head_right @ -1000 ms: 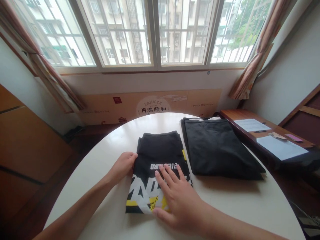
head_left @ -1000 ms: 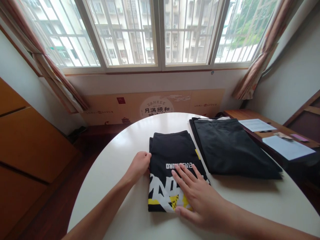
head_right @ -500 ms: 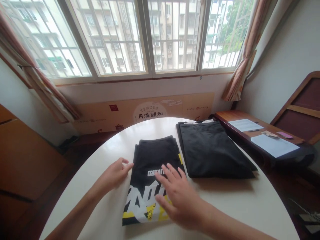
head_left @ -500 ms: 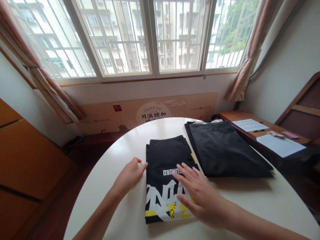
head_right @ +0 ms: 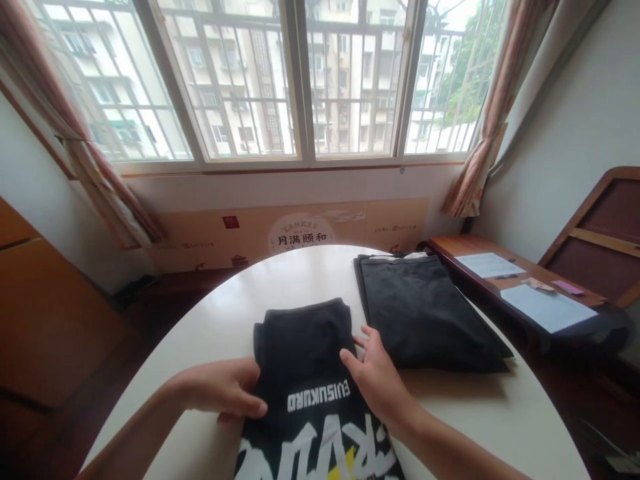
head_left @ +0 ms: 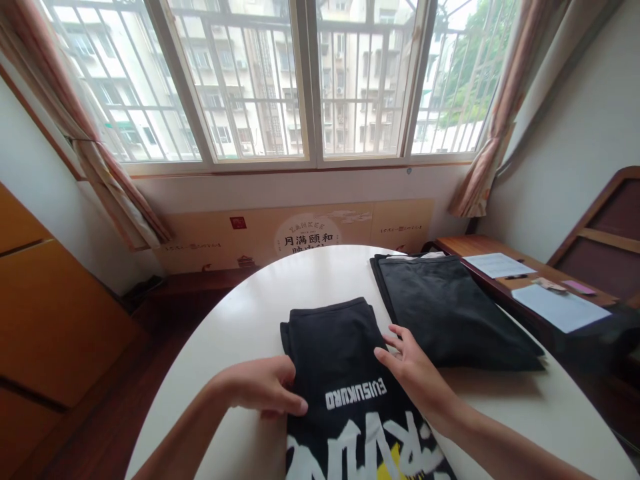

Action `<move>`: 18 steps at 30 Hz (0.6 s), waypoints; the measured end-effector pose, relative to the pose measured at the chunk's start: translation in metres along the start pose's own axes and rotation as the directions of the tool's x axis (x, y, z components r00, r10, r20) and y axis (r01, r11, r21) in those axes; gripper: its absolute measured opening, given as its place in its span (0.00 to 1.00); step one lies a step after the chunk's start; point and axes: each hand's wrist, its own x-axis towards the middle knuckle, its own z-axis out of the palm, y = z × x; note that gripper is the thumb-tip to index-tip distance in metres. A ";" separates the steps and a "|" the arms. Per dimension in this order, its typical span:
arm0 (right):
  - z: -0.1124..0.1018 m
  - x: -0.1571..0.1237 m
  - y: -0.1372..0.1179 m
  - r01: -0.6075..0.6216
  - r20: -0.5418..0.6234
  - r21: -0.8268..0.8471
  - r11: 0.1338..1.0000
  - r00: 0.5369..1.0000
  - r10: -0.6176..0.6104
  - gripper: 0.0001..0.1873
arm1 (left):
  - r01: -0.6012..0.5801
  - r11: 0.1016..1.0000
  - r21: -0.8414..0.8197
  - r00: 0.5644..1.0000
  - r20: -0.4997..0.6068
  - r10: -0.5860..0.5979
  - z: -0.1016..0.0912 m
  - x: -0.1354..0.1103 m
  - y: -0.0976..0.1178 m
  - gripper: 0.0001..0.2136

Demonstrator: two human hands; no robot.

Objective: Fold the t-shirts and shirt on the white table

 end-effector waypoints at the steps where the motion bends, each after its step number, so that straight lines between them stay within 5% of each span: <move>1: 0.001 -0.003 -0.003 -0.044 0.014 0.037 0.998 0.999 0.043 0.51 | 0.048 0.996 0.077 0.995 0.084 -0.055 -0.005 -0.003 0.001 0.21; 3: 0.003 -0.010 -0.009 -0.131 0.080 0.119 0.984 0.989 0.122 0.46 | 0.100 0.983 0.156 0.993 0.051 -0.109 -0.012 -0.002 0.003 0.24; 6: 0.005 -0.014 -0.019 -0.205 0.154 0.159 0.966 0.971 0.180 0.32 | 0.019 1.000 -0.007 0.952 -0.307 -0.020 -0.015 0.010 0.005 0.29; 7: 0.005 -0.015 -0.021 -0.206 0.179 0.147 0.968 0.968 0.179 0.28 | -0.025 0.997 -0.068 0.939 -0.343 0.000 -0.013 0.014 0.005 0.31; 11: 0.005 -0.013 -0.023 -0.100 0.312 0.136 0.986 0.948 0.053 0.25 | -0.104 0.958 -0.265 0.976 -0.212 0.047 0.002 0.023 0.009 0.29; 18: 0.000 -0.024 -0.030 -0.002 0.231 0.186 0.983 0.972 -0.042 0.22 | -0.150 0.833 -0.532 0.971 -0.240 0.022 0.044 0.014 0.030 0.22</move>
